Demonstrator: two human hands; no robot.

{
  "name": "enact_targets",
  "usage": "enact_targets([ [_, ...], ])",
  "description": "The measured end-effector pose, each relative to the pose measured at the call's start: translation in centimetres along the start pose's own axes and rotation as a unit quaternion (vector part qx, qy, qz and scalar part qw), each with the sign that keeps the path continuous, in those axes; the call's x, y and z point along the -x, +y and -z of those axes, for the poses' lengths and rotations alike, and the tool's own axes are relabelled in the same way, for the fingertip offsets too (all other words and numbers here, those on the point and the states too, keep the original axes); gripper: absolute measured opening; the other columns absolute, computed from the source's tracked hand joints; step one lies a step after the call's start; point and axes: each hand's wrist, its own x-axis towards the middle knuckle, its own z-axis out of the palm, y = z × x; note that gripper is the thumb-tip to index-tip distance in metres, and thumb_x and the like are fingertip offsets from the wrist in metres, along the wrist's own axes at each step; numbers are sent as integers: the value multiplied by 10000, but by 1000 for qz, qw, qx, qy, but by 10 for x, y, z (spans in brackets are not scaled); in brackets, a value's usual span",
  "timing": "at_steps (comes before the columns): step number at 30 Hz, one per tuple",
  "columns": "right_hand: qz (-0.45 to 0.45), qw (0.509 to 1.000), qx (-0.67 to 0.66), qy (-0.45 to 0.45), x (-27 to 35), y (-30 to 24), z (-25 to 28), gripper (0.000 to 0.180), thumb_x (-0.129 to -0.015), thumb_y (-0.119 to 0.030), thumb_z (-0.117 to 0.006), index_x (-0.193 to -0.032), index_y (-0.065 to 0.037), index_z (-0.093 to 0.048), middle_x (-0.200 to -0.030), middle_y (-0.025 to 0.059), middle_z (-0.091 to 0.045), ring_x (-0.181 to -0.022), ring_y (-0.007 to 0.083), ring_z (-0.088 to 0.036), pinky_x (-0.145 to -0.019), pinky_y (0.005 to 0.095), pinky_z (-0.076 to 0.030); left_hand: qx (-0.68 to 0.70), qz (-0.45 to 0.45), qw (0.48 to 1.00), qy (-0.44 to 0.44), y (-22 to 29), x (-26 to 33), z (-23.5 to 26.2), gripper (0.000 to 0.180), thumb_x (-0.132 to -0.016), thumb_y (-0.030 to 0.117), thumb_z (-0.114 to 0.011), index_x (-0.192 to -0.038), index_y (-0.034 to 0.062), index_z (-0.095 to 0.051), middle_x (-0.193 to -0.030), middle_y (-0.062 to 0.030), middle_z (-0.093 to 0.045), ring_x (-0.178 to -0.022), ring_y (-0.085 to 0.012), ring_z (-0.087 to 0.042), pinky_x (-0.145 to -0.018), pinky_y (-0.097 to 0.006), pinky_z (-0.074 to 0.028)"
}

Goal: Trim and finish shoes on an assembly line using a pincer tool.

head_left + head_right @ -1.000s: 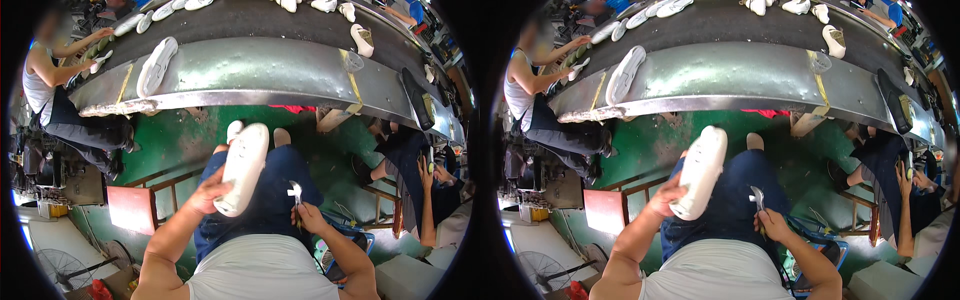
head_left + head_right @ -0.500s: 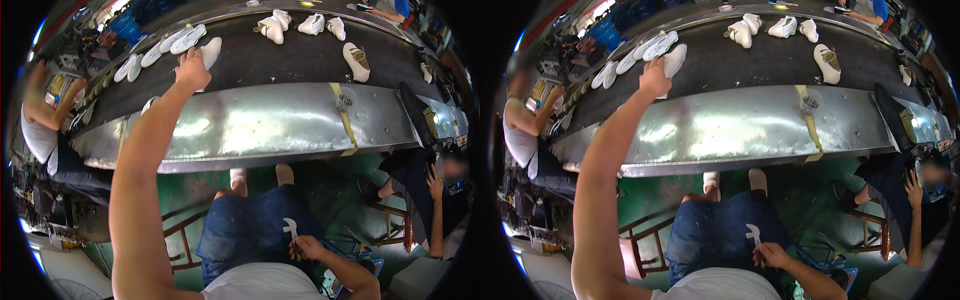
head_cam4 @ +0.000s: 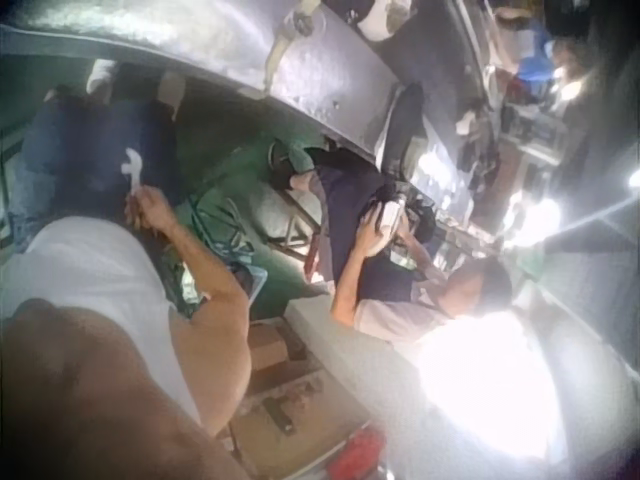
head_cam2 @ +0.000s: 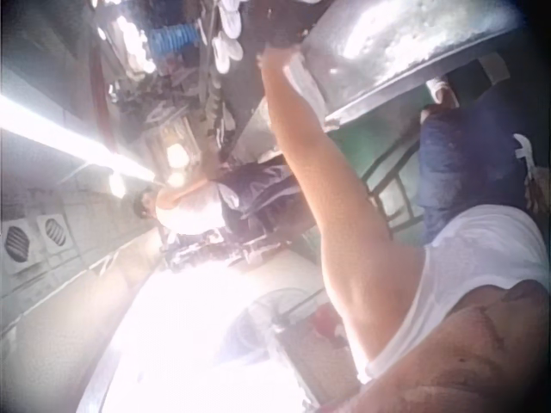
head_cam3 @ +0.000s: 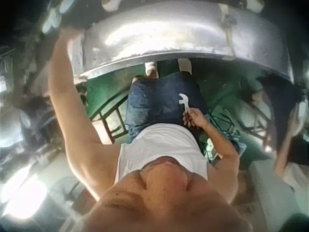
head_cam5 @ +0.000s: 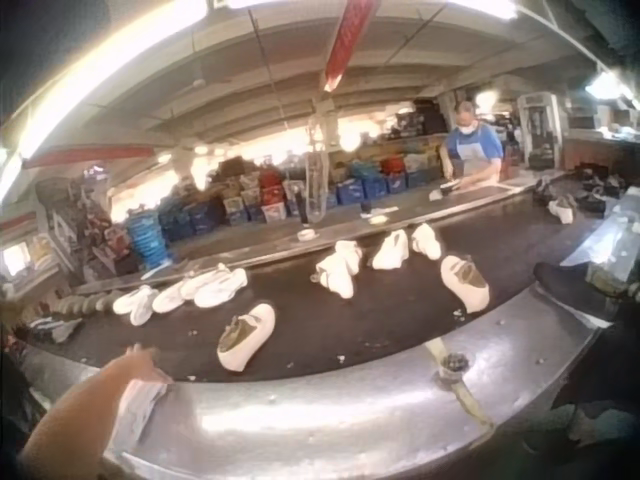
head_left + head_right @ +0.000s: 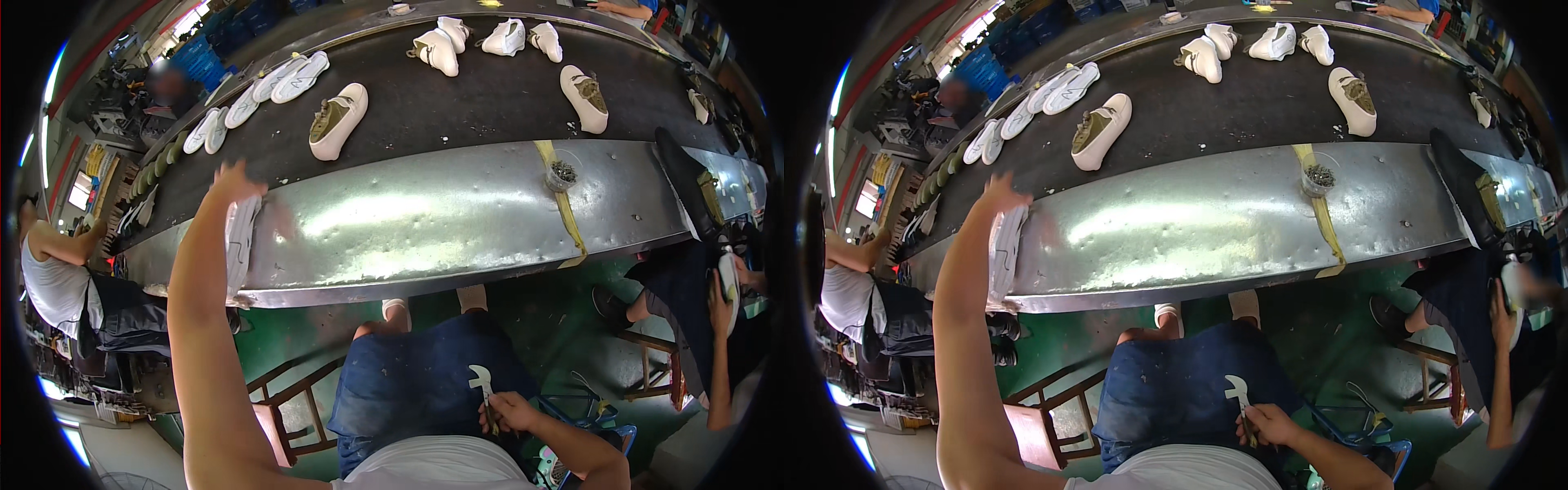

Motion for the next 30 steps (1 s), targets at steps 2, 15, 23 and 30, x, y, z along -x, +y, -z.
enact_targets([
  [2,2,1000,-4,7,2,2,-4,468,-1094,-361,-308,-1114,21,-578,-924,129,-699,-783,204,-722,-464,230,-450,269,110,935,-205,-38,25,-2,531,-884,313,-715,-1326,49,-586,-1114,-144,-709,-970,-280,-695,-852,-429,-551],
  [15,-7,996,-57,63,16,20,-30,373,-1059,-357,-464,-1082,-5,-586,-875,106,-677,-751,198,-695,-640,323,-547,885,47,444,-136,102,319,34,616,-903,274,-735,-1424,43,-500,-1227,-91,-633,-1079,-205,-629,-927,-373,-534],
  [23,140,980,104,98,58,-19,-77,288,-975,-149,-594,-1223,-12,-542,-950,55,-637,-795,128,-619,-741,288,-521,813,-15,569,-125,237,446,-55,745,-935,104,-676,-1564,99,-277,-1400,-112,-498,-1278,-178,-473,-1090,-313,-362],
  [30,203,913,339,103,67,-32,-123,288,-994,-213,-563,-1186,0,-589,-894,40,-683,-733,117,-623,-717,290,-518,799,-103,548,-224,229,442,-37,593,-1022,168,-568,-1541,162,-281,-1313,-48,-532,-1215,-157,-497,-1051,-314,-404],
])
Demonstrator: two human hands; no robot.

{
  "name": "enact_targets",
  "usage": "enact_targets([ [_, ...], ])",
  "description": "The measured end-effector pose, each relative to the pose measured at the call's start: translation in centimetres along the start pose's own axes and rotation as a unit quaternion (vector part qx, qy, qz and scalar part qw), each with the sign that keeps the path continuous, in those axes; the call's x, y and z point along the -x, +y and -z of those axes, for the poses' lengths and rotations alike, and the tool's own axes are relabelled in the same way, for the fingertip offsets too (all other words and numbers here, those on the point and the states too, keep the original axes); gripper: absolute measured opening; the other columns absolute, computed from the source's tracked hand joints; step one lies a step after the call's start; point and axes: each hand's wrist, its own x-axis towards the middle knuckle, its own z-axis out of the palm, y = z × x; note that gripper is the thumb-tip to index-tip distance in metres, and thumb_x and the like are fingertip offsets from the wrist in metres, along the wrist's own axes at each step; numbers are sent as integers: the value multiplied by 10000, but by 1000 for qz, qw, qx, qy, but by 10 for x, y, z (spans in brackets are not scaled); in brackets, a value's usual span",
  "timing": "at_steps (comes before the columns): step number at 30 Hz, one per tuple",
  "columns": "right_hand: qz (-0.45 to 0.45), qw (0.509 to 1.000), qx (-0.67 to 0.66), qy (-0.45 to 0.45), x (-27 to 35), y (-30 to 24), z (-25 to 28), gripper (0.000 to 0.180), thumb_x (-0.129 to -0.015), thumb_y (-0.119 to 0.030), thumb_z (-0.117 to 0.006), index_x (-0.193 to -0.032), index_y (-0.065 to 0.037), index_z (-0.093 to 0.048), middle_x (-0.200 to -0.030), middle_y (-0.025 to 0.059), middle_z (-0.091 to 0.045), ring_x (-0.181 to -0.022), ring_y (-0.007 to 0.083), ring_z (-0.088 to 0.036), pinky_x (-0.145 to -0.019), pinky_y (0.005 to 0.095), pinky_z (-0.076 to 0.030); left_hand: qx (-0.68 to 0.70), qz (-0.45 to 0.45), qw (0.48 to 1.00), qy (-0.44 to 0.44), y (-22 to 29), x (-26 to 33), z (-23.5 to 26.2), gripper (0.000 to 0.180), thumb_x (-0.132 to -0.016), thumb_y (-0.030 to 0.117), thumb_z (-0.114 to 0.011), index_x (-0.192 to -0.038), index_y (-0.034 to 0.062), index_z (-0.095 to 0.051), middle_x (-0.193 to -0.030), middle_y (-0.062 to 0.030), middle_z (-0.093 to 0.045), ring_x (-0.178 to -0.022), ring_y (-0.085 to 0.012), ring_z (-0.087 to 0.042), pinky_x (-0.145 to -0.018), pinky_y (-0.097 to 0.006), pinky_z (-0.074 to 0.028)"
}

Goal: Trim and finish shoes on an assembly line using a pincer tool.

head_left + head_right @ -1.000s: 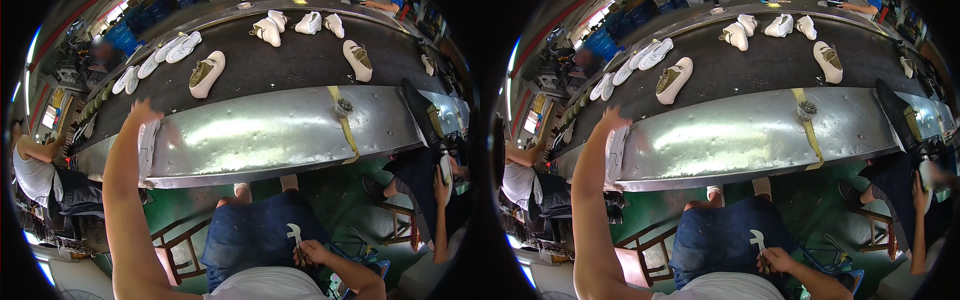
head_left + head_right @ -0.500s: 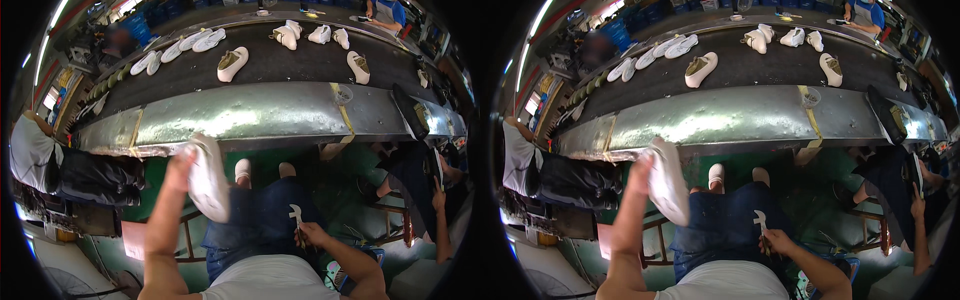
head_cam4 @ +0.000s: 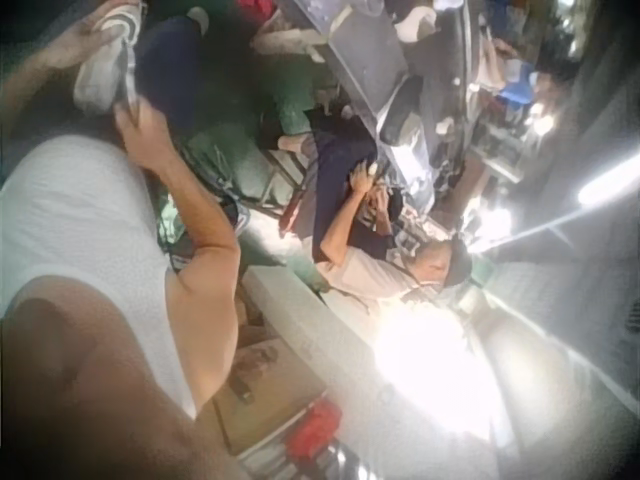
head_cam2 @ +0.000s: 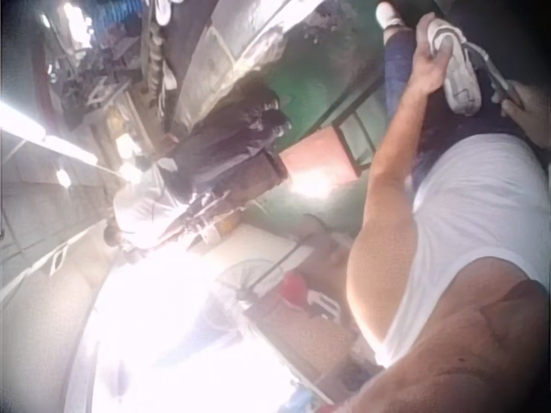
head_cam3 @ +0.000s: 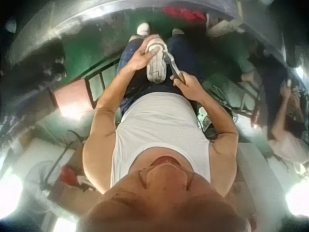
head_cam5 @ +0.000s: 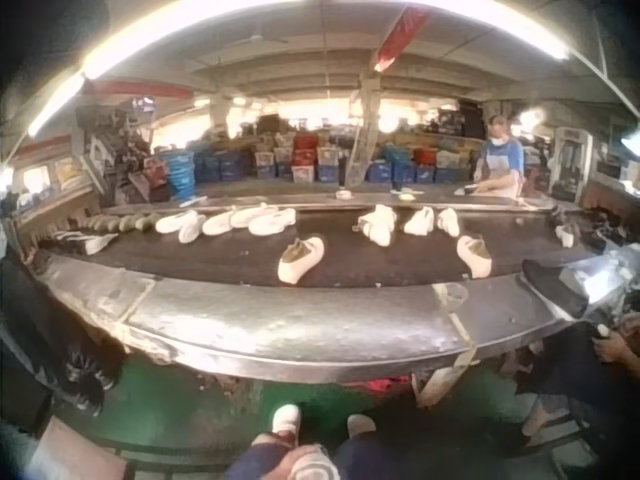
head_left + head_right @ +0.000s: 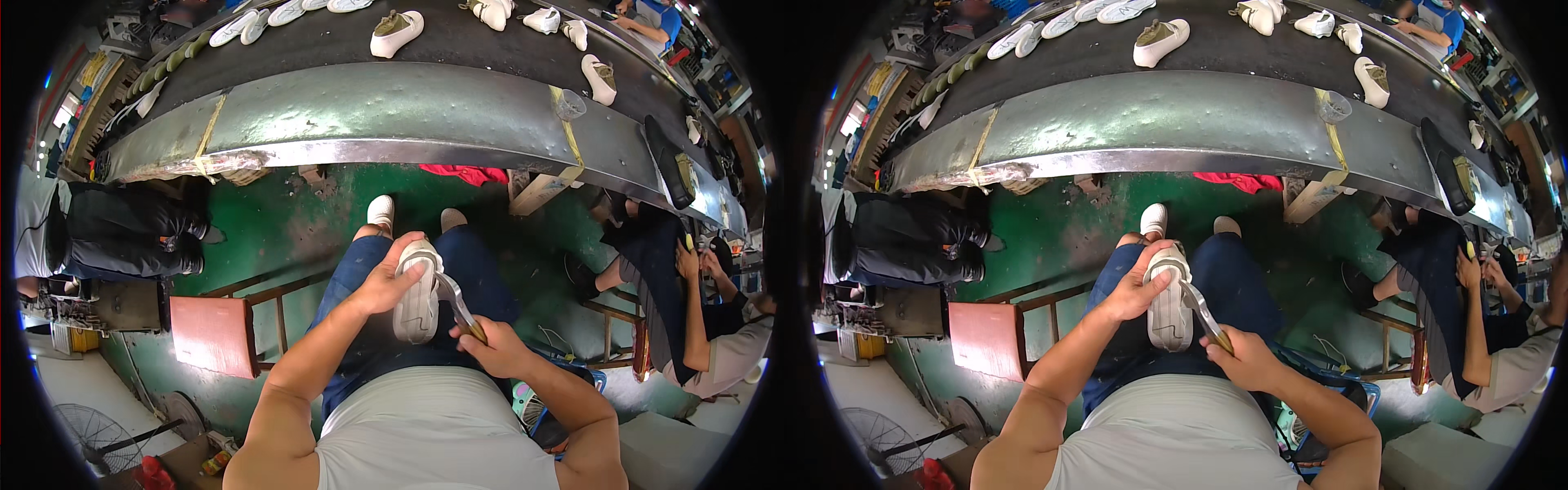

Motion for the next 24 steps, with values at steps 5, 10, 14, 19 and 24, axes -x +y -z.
enact_targets([
  [5,-20,982,-175,-66,-19,-1,-7,312,-1009,-186,-545,-1251,10,-568,-1051,75,-687,-863,125,-620,-796,287,-507,115,-22,993,-24,-6,8,-1,533,-1064,248,-485,-1531,114,-266,-1324,-73,-523,-1243,-168,-481,-1072,-324,-384],
  [10,-130,918,-354,-125,-28,-32,4,315,-1037,-150,-504,-1303,18,-521,-1242,108,-628,-1122,203,-627,-961,351,-505,-37,-25,999,1,9,10,8,526,-1059,229,-505,-1522,76,-310,-1326,-99,-534,-1239,-183,-493,-1073,-322,-389],
  [14,-139,909,-372,-127,-40,-33,8,287,-1043,-148,-494,-1284,6,-519,-1254,114,-607,-1130,221,-629,-982,395,-526,-106,-58,992,40,11,9,6,502,-1041,195,-548,-1494,56,-382,-1295,-103,-564,-1220,-180,-515,-1067,-316,-398],
  [19,-190,908,-340,-156,-54,-27,13,246,-1039,-185,-518,-1206,-9,-554,-1039,84,-626,-857,163,-631,-761,349,-579,-52,-46,996,59,-5,5,10,461,-1027,165,-570,-1456,66,-433,-1277,-84,-575,-1192,-165,-529,-1040,-308,-417],
  [24,-111,991,-21,-75,-75,-11,4,225,-1032,-201,-520,-1008,13,-584,-726,45,-620,-592,126,-597,-598,285,-518,6,-51,994,93,-38,0,19,405,-1011,109,-582,-1405,85,-493,-1246,-52,-581,-1154,-143,-540,-1000,-299,-438],
])
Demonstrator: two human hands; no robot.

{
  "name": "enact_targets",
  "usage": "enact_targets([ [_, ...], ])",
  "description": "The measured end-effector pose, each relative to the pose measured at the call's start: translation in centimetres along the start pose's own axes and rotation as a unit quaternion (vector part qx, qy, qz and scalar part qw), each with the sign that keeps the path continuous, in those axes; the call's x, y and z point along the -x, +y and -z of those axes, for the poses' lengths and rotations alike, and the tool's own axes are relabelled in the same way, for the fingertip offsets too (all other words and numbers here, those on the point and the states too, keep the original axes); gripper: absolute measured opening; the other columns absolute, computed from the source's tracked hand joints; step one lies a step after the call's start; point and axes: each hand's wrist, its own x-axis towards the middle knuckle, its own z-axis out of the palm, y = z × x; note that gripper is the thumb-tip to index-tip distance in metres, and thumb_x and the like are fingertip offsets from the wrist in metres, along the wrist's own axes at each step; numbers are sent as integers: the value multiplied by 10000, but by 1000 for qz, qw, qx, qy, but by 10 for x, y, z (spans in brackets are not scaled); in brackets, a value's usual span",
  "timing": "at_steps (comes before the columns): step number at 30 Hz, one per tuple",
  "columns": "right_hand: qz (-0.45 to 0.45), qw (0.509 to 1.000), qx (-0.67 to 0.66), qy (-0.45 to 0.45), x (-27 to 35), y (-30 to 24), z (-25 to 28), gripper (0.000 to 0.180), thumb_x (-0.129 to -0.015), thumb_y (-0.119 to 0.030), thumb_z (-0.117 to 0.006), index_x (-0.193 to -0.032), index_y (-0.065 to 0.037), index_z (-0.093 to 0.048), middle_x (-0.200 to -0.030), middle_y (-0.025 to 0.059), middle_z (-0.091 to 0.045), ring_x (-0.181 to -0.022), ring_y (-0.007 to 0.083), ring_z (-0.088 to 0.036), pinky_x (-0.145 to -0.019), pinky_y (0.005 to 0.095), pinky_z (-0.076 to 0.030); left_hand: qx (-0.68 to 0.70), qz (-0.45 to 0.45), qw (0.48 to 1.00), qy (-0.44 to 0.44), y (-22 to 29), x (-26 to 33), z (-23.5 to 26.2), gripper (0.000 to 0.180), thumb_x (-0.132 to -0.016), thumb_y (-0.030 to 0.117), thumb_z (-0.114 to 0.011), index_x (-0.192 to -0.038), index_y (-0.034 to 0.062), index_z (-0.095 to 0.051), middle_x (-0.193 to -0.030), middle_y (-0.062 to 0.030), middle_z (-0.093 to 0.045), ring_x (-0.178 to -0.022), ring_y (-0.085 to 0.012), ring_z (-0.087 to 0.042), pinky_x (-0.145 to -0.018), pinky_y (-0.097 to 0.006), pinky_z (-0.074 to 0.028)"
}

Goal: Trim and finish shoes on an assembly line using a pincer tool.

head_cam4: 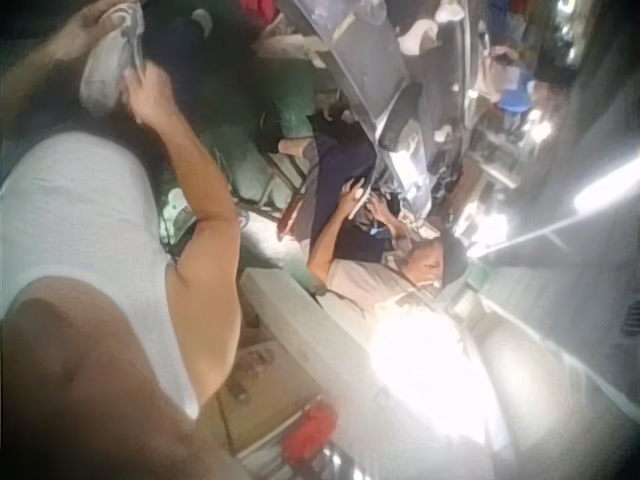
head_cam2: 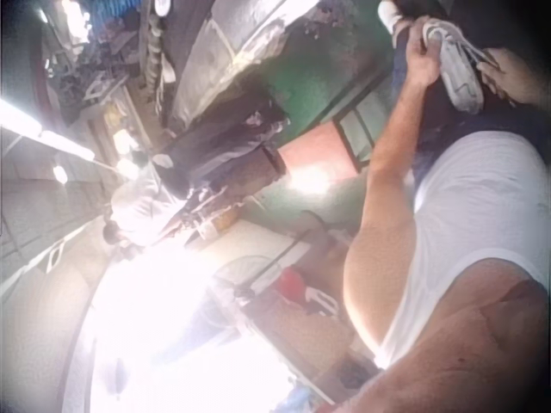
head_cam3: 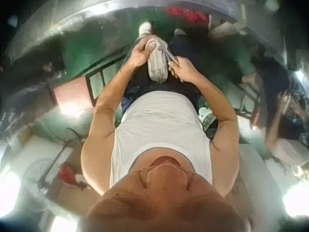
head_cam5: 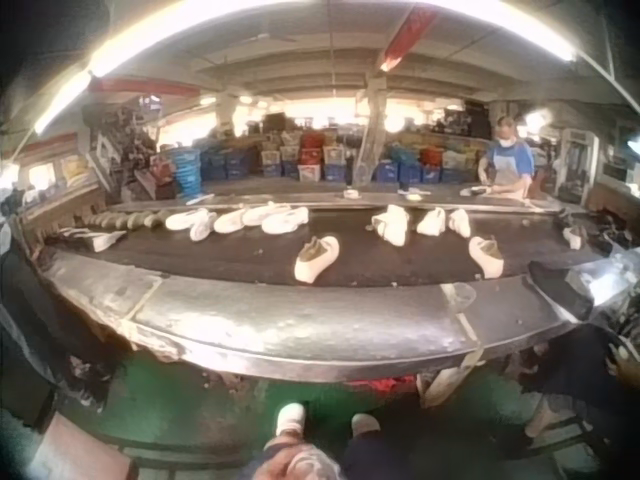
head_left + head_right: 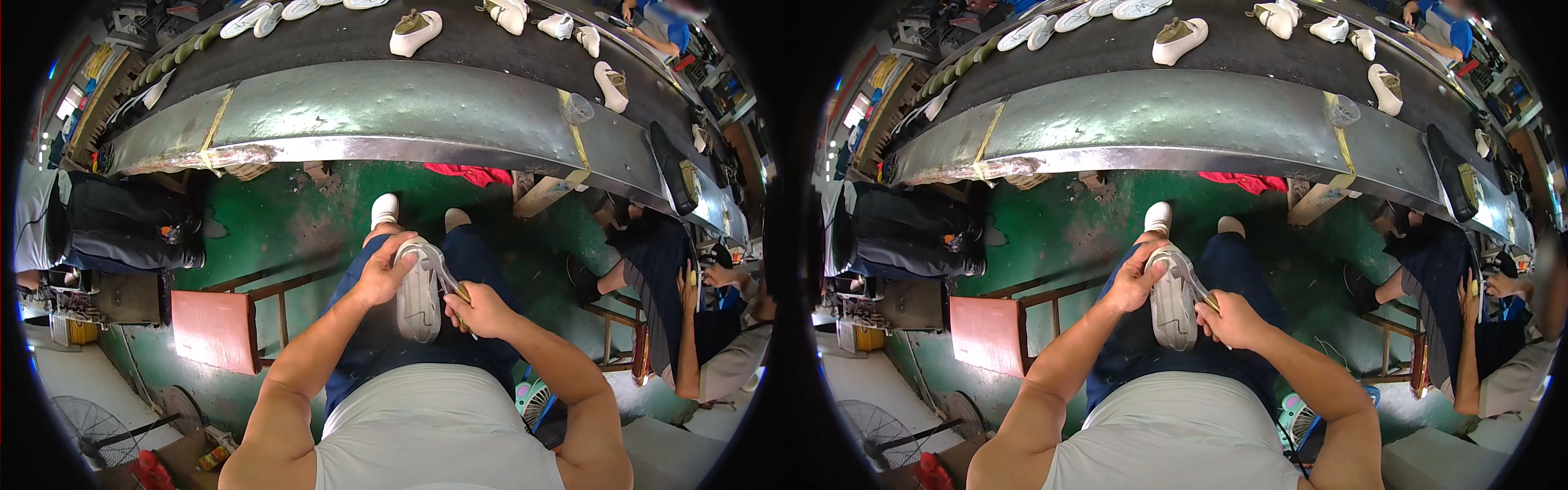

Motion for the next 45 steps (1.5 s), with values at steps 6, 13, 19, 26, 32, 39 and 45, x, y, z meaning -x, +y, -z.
enact_targets([
  [6,206,942,172,200,-44,50,-26,274,-984,-246,-589,-998,28,-594,-822,228,-681,-748,403,-674,-683,463,-538,54,-6,998,44,-22,-6,10,326,-993,67,-594,-1316,79,-553,-1217,-30,-546,-1123,-139,-540,-984,-301,-445],
  [13,167,927,280,187,-9,26,-31,267,-963,-184,-584,-1060,63,-546,-887,283,-668,-800,435,-673,-717,489,-545,90,20,996,7,-14,5,17,346,-984,50,-603,-1323,85,-551,-1285,-19,-505,-1193,-151,-506,-1030,-316,-418],
  [19,78,929,339,125,14,-7,-28,238,-947,-158,-595,-944,68,-522,-852,293,-657,-820,461,-663,-737,529,-524,106,101,989,34,14,5,5,360,-977,89,-621,-1332,84,-562,-1212,-40,-600,-1124,-139,-562,-980,-306,-457],
  [26,25,989,147,-25,12,-16,9,247,-983,-218,-574,-1026,26,-568,-794,162,-691,-745,307,-706,-681,421,-532,82,104,985,111,-6,-8,10,360,-971,107,-628,-1323,56,-568,-1145,-75,-657,-1043,-164,-624,-924,-301,-496],
  [32,265,922,143,244,-18,-26,-13,242,-1042,-210,-464,-1011,21,-527,-778,152,-631,-701,272,-653,-661,394,-514,97,188,977,32,5,-11,17,416,-963,77,-616,-1371,76,-534,-1244,-32,-575,-1109,-156,-586,-911,-324,-533],
  [39,186,958,136,171,-36,-43,-2,454,-1033,-360,-455,-995,80,-557,-888,338,-647,-897,503,-625,-791,560,-478,108,196,974,-29,-6,-12,31,590,-944,53,-624,-1489,131,-414,-1243,-44,-592,-1116,-165,-597,-920,-336,-544],
  [45,74,967,201,138,-34,-5,-11,430,-972,-384,-600,-948,45,-567,-804,249,-659,-790,434,-664,-720,465,-523,145,241,955,-94,9,-11,43,759,-859,-39,-593,-1543,195,-359,-1329,-69,-551,-1155,-178,-576,-913,-321,-527],
])
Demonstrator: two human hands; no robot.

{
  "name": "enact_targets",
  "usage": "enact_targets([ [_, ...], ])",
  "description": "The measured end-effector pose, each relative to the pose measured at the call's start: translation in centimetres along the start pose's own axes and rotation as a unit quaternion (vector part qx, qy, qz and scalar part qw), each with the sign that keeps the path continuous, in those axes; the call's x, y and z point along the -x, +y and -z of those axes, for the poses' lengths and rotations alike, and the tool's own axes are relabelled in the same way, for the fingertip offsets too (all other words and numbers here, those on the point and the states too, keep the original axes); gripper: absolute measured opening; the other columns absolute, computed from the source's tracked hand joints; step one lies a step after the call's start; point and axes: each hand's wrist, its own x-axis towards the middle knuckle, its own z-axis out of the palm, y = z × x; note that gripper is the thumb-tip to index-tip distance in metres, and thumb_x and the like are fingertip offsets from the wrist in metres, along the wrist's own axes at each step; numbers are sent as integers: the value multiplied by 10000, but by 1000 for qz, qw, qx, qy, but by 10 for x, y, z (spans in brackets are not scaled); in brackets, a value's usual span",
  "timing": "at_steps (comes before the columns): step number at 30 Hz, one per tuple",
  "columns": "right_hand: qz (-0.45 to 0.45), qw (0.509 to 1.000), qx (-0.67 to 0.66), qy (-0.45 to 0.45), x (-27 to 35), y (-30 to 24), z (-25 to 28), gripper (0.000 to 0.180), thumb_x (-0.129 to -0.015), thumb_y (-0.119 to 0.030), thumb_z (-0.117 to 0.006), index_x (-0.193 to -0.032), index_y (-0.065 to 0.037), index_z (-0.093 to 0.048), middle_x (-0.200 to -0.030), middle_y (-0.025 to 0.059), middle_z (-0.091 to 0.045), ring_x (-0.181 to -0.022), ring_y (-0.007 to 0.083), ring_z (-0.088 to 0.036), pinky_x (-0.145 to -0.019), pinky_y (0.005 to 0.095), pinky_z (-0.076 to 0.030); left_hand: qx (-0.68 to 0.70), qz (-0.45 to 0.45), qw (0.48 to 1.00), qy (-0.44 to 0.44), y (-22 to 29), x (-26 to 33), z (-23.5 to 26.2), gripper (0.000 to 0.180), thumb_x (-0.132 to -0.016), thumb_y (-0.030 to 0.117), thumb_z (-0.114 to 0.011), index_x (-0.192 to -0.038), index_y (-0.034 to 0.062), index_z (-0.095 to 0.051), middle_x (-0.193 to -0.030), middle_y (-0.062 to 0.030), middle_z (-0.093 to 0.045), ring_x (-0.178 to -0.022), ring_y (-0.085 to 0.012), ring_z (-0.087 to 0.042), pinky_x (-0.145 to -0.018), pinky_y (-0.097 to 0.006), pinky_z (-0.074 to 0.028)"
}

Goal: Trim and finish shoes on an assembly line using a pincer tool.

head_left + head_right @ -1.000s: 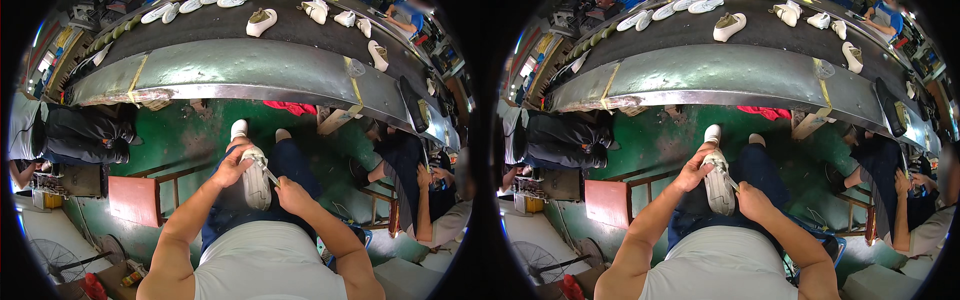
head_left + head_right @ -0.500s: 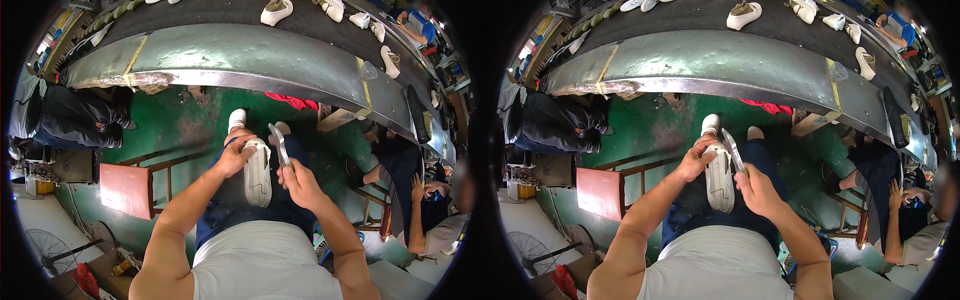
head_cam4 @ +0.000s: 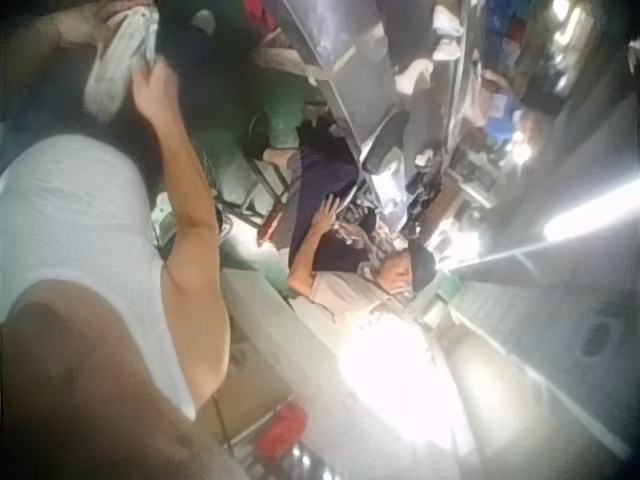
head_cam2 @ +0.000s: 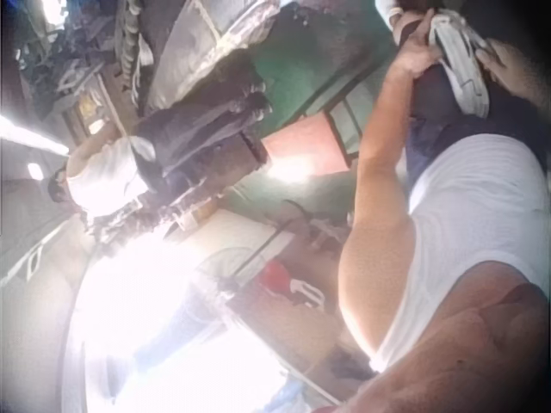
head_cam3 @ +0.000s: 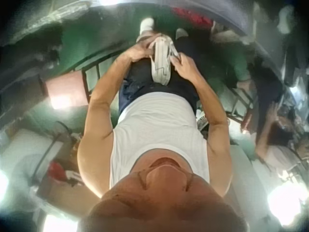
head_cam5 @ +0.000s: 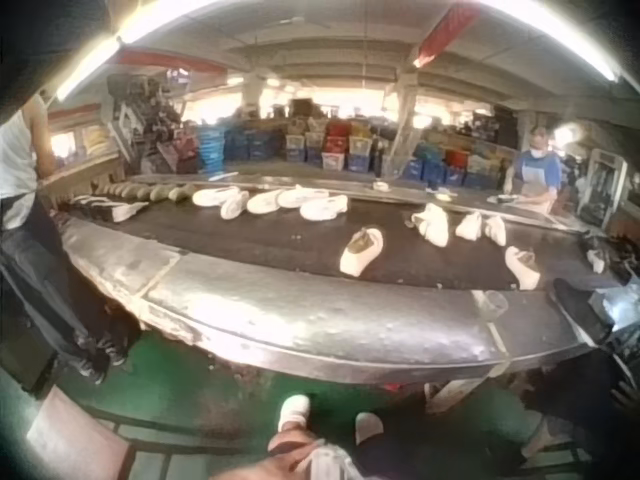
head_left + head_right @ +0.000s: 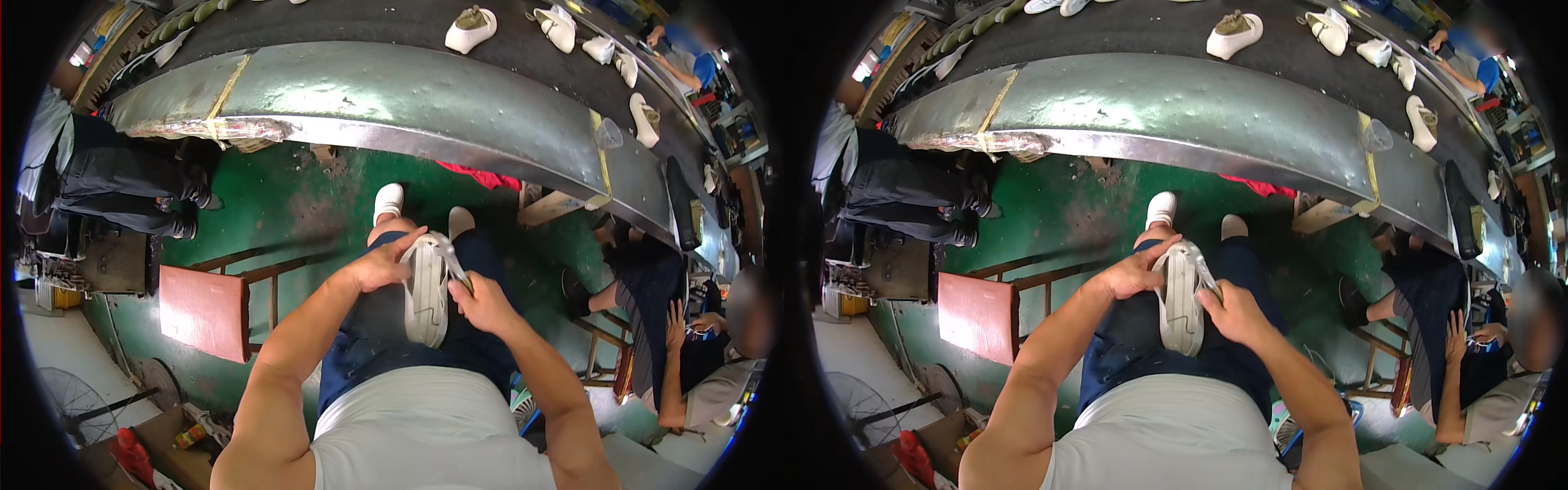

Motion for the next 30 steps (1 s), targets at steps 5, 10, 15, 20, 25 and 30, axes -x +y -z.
enact_targets([
  [5,-3,984,-27,173,-14,10,-12,532,-834,-451,-765,-950,29,-568,-755,144,-658,-699,270,-684,-672,373,-542,-148,-73,985,49,-23,-10,-20,762,-765,-98,-502,-1501,57,-382,-1351,-105,-551,-1186,-176,-572,-956,-310,-497],
  [10,-145,974,-148,95,-21,30,-23,419,-848,-302,-716,-1002,57,-564,-786,176,-672,-748,277,-700,-708,381,-550,-80,27,983,164,-40,-1,-61,549,-786,-95,-481,-1325,-19,-550,-1162,-112,-660,-1093,-222,-629,-986,-339,-481],
  [15,-137,963,-212,98,-2,45,-28,350,-838,-181,-655,-1050,82,-561,-805,195,-674,-719,296,-702,-691,386,-554,-130,41,984,112,-36,6,-66,590,-781,-74,-494,-1363,12,-532,-1197,-132,-653,-1102,-228,-630,-959,-340,-497],
  [20,-22,984,-167,62,11,85,-12,314,-818,-165,-674,-1009,52,-552,-880,200,-664,-743,286,-682,-697,385,-539,36,148,987,-57,-10,10,-66,737,-754,-96,-506,-1472,37,-400,-1329,-100,-581,-1198,-204,-592,-1029,-308,-461],
  [25,-53,989,-117,67,43,80,21,339,-845,-228,-700,-1000,40,-563,-815,150,-659,-753,290,-675,-726,404,-529,13,55,994,-93,-50,15,-77,780,-774,-67,-575,-1513,56,-358,-1374,-103,-544,-1313,-217,-489,-1136,-331,-344],
  [30,-73,987,58,-134,92,36,59,297,-918,-178,-627,-1108,45,-578,-957,203,-678,-887,371,-672,-808,426,-530,-195,9,980,35,-69,29,-91,941,-818,-16,-673,-1591,78,-144,-1509,-135,-406,-1401,-228,-380,-1174,-348,-277],
])
